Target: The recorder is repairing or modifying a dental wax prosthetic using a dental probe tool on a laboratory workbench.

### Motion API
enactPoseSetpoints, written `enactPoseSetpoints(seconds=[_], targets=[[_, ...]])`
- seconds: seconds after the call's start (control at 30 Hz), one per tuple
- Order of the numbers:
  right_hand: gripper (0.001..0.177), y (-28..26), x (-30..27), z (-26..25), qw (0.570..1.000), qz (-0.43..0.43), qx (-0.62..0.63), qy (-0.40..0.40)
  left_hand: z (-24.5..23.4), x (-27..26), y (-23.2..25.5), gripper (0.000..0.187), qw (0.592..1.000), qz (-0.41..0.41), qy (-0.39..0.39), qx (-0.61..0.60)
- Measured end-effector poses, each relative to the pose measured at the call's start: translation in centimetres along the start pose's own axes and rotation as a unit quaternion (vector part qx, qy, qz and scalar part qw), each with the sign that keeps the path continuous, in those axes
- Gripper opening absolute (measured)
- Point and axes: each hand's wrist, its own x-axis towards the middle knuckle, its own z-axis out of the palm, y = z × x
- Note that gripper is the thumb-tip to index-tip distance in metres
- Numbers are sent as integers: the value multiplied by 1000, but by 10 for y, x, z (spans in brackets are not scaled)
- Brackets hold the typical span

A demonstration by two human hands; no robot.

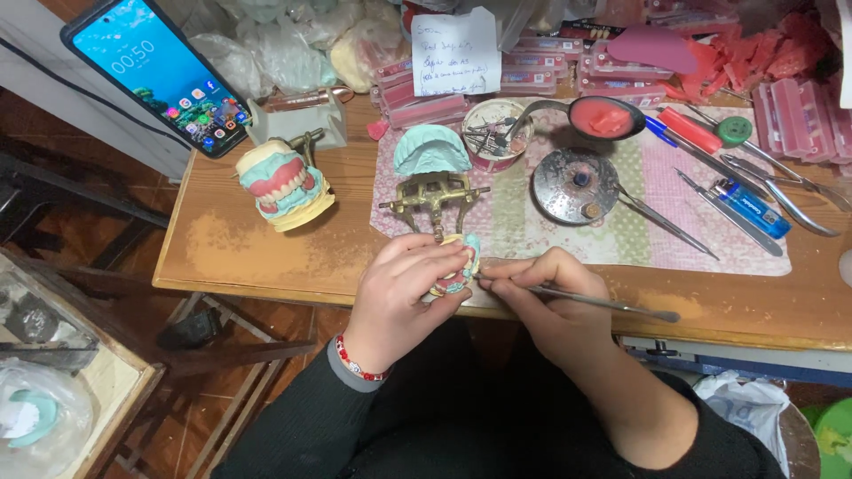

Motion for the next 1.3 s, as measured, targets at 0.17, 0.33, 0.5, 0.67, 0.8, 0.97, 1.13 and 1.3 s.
enactPoseSetpoints(seconds=[0.17, 0.33, 0.5, 0.67, 0.8, 0.97, 1.13, 1.3], targets=[[20, -4, 3, 4, 991, -71, -117, -8, 1, 0, 0, 40, 1000, -2, 0, 3], [19, -5, 1, 5, 988, -67, -138, -2, 0, -1, 0, 39, 1000, -3, -2, 5], [18, 2, 0, 0, 997, -10, -72, 20, 0, -1, 0, 39, 1000, -1, 0, 4], [20, -1, 1, 2, 993, -44, -109, -5, 0, -1, -1, 40, 1000, 2, -1, 4], [20, -6, 3, 5, 985, -86, -149, -15, 0, -1, 0, 41, 1000, 2, -2, 3], [18, -2, 0, 2, 990, -61, -124, -5, -1, -1, -1, 41, 1000, 3, -2, 4], [19, 0, 0, -1, 996, -46, -79, -9, -1, 0, 0, 43, 1000, 3, -6, 5], [19, 2, 0, 1, 992, -66, -109, -15, 1, -1, 1, 45, 1000, 0, -5, 18]])
